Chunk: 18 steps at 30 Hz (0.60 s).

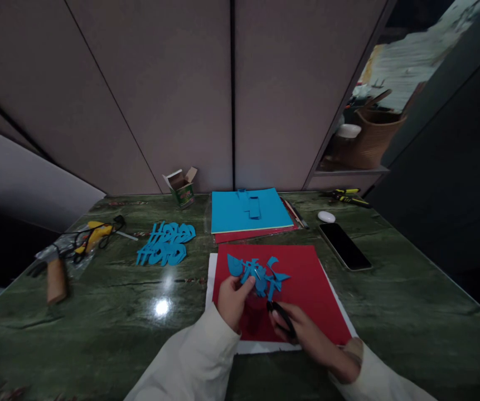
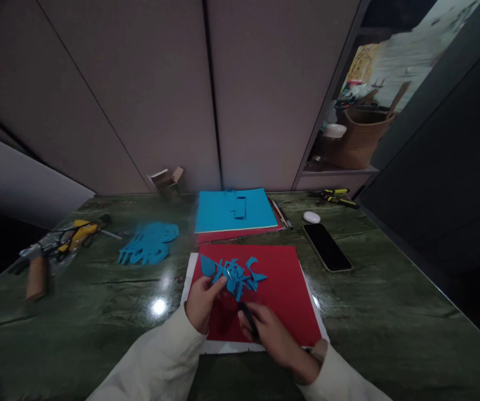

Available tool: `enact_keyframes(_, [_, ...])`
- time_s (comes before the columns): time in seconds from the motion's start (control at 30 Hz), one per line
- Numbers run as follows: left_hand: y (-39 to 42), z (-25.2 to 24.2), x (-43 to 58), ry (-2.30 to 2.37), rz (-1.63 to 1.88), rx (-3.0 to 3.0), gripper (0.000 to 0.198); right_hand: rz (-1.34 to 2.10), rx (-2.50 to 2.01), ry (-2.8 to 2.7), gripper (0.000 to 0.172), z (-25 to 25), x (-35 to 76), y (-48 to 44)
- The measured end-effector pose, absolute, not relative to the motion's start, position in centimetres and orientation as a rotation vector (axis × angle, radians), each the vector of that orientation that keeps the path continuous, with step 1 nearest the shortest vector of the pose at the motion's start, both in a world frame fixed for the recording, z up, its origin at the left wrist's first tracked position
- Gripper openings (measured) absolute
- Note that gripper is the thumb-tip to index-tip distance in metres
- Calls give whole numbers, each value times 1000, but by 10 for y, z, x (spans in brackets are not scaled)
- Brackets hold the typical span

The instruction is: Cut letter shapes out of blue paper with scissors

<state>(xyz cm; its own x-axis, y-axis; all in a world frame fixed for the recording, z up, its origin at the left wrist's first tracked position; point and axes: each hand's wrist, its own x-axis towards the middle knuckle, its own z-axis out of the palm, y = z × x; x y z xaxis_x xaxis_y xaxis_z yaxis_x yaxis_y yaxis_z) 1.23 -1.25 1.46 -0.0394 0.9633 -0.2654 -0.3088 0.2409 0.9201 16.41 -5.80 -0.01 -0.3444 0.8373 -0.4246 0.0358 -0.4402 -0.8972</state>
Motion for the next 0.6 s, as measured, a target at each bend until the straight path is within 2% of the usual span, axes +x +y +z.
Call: enact_keyframes(0.6, [-15, 7, 18, 1177, 1241, 627, 26, 1831, -1307, -1217, 36, 5, 160, -58])
